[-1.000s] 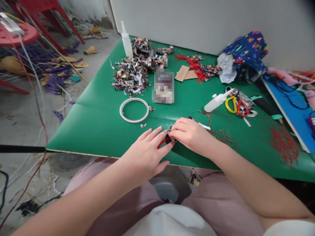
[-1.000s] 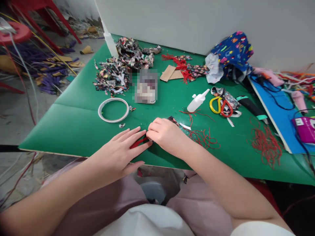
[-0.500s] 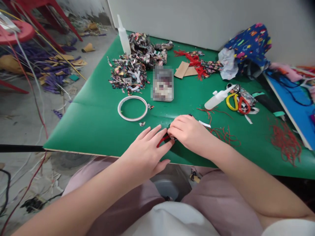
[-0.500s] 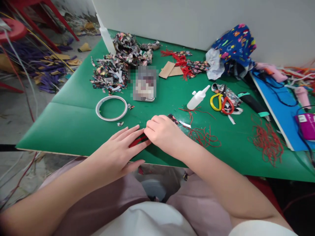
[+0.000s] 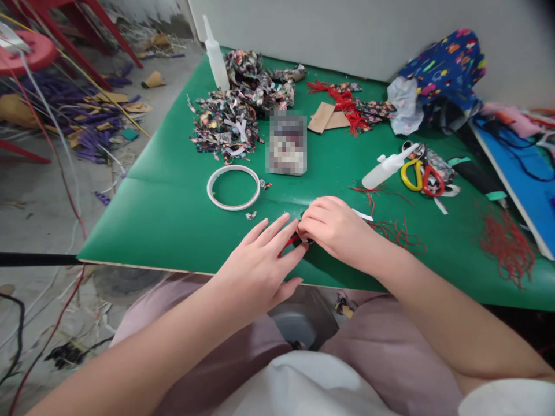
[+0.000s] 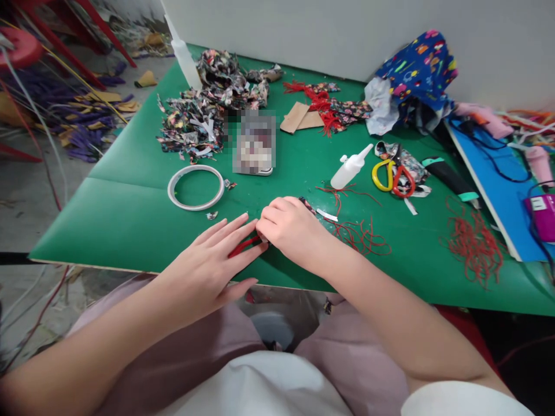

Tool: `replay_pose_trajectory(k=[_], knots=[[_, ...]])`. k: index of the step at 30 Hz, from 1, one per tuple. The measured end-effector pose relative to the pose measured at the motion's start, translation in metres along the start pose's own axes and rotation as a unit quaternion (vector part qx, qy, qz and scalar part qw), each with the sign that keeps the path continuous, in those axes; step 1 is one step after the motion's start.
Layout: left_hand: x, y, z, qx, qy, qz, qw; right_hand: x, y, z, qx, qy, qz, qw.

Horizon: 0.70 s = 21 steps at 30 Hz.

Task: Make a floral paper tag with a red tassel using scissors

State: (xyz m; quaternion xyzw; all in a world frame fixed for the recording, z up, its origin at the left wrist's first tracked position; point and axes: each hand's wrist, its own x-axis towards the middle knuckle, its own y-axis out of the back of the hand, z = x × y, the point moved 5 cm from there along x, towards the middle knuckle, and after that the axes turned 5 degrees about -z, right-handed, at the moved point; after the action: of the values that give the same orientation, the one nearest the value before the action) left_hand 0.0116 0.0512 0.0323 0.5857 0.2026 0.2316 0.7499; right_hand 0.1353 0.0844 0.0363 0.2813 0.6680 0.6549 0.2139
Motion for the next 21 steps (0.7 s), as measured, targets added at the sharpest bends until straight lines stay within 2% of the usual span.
replay_pose_trajectory(k=[5,12,17,21], knots=[[0.001,-0.002,0.001,-0.001,-0.009,-0.009,1.000,-0.001,0.001,0.002,0.019,-0.007,-0.012,1.000],[0.002,0.005,0.000,0.000,-0.013,-0.013,1.000,-0.003,0.003,0.001,0.024,-0.038,-0.048,0.998],[0.004,0.010,0.001,-0.007,-0.016,0.012,1.000,-0.004,0.003,0.000,0.033,-0.043,-0.057,0.997],[0.007,0.009,0.001,-0.003,-0.016,0.012,1.000,-0.004,0.007,0.006,0.080,-0.030,-0.052,0.995]])
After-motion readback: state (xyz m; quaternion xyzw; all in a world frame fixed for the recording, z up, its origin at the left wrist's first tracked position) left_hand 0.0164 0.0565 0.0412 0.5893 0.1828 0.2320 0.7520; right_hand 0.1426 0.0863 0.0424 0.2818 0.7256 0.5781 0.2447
